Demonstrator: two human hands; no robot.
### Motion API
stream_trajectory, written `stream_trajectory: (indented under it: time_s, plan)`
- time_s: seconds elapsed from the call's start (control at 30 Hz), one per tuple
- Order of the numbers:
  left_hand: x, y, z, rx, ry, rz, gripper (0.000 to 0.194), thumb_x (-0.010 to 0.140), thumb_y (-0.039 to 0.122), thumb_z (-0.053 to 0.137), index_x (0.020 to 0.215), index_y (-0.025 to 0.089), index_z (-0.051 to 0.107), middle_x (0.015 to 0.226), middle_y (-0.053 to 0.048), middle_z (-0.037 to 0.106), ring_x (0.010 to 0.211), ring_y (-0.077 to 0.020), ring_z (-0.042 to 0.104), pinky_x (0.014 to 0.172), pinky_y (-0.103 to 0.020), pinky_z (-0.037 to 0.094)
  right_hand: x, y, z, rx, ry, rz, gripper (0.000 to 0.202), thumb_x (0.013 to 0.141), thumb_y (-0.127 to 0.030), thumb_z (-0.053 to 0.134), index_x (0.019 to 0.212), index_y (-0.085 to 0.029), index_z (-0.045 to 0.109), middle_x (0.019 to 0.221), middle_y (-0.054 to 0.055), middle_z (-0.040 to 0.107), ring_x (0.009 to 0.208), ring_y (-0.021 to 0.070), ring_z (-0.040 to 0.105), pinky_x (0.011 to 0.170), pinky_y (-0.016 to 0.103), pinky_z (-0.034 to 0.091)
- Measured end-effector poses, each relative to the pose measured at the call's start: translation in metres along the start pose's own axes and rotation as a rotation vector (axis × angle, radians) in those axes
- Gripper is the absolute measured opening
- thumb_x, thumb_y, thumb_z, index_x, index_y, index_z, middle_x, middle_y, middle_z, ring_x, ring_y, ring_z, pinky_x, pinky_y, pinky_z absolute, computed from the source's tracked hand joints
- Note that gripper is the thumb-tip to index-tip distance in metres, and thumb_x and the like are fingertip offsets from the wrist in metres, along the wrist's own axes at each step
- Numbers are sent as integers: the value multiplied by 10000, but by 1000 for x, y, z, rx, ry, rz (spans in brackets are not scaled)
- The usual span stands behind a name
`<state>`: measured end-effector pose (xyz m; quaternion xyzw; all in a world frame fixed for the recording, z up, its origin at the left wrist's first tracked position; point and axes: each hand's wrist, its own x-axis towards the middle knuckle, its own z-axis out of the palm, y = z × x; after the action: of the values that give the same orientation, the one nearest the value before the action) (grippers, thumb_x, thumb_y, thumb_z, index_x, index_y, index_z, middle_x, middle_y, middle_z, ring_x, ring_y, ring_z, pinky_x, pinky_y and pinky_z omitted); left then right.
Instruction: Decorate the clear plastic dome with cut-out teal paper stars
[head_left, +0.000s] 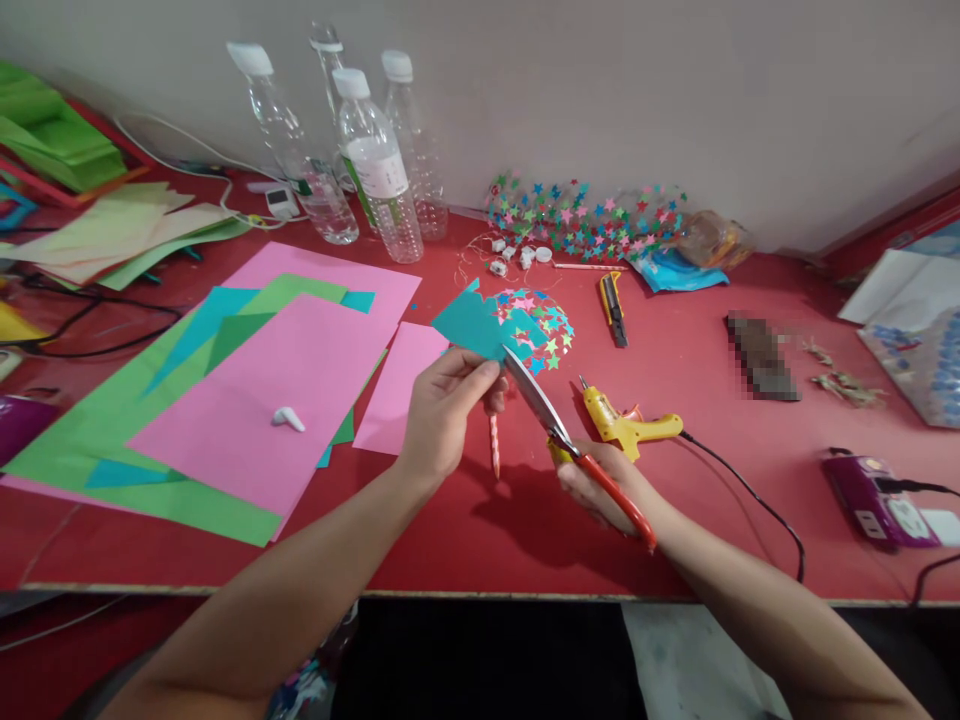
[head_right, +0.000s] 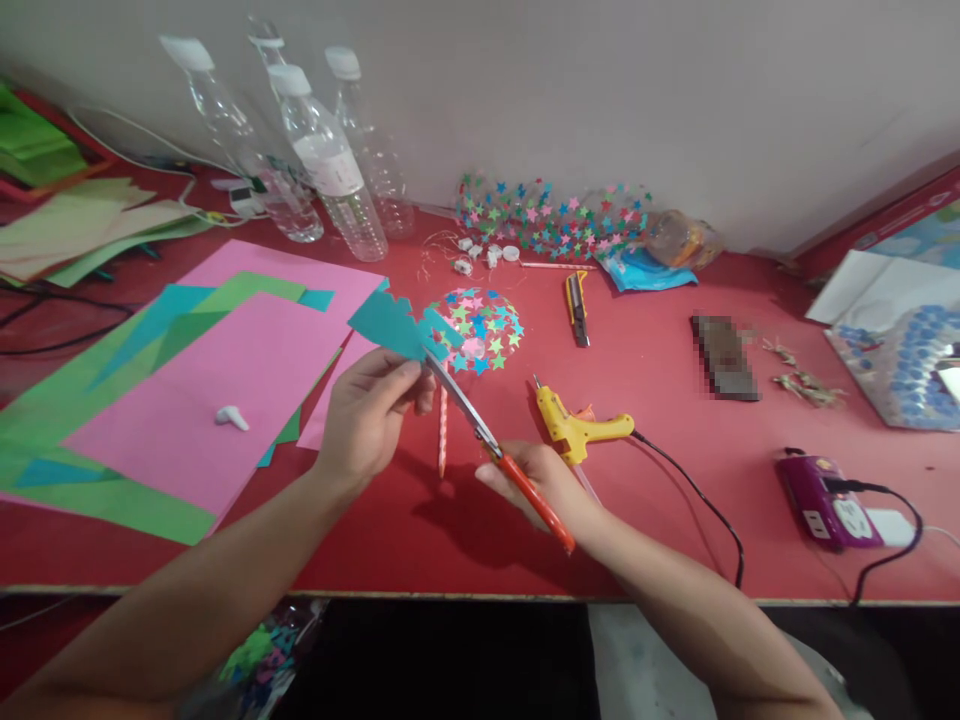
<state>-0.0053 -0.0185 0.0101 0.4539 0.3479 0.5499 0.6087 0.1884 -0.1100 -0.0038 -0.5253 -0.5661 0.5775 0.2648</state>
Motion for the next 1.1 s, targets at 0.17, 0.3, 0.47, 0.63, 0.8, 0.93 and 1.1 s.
stream_trajectory:
  time_s: [0.17, 0.3, 0.47, 0.63, 0.8, 0.93, 1.1]
  plan:
    - [2, 1, -5, 34, 29, 81, 98, 848, 250, 655, 770, 190, 660, 667, 14, 636, 583, -89, 582, 561, -214, 481, 1, 0, 2, -11, -7, -16, 505, 877, -652, 562, 689, -227, 367, 535, -75, 375, 436, 60, 310, 409, 218, 239]
    - [4, 0, -8, 61, 22, 115, 110, 860, 228, 644, 758, 188, 655, 642, 21, 619, 577, -84, 572, 560, -207, 472, 1, 0, 3, 4, -17, -28, 531, 875, -689, 531, 677, -230, 354, 514, -85, 337, 428, 55, 283, 397, 221, 212]
    - [4, -2, -9, 58, 13, 89, 103, 850, 197, 636, 748, 188, 646, 630, 26, 611, 558, -80, 563, 541, -199, 465, 2, 2, 1, 8, -52, -49, 543, 878, -714, 502, 695, -222, 363, 526, -82, 345, 450, 54, 276, 411, 220, 205]
    - [4, 1, -10, 86, -8, 81, 126, 846, 188, 634, 721, 192, 646, 621, 23, 599, 560, -85, 556, 538, -203, 466, 2, -5, -2, -51, -53, -58, 567, 847, -746, 517, 695, -223, 361, 549, -73, 343, 483, 63, 281, 430, 226, 214]
    - [5, 2, -11, 106, -12, 89, 139, 836, 188, 639, 697, 192, 643, 610, 17, 585, 554, -94, 546, 530, -217, 465, 1, -10, -4, -79, -47, -52, 587, 828, -765, 519, 681, -219, 363, 578, -68, 335, 521, 71, 269, 462, 231, 216]
    - [6, 4, -11, 114, -25, 108, 131, 831, 181, 639, 701, 194, 649, 609, 22, 571, 551, -89, 542, 526, -214, 454, 0, -10, -6, -62, -45, -11, 579, 838, -759, 510, 672, -228, 350, 554, -66, 323, 500, 77, 270, 462, 244, 199]
    - [9, 9, -14, 170, -57, 129, 126, 815, 165, 641, 693, 195, 650, 600, 24, 561, 545, -86, 531, 522, -213, 440, 1, -9, -9, -101, -48, -2, 612, 792, -801, 526, 664, -232, 340, 566, -59, 342, 509, 82, 280, 481, 255, 206]
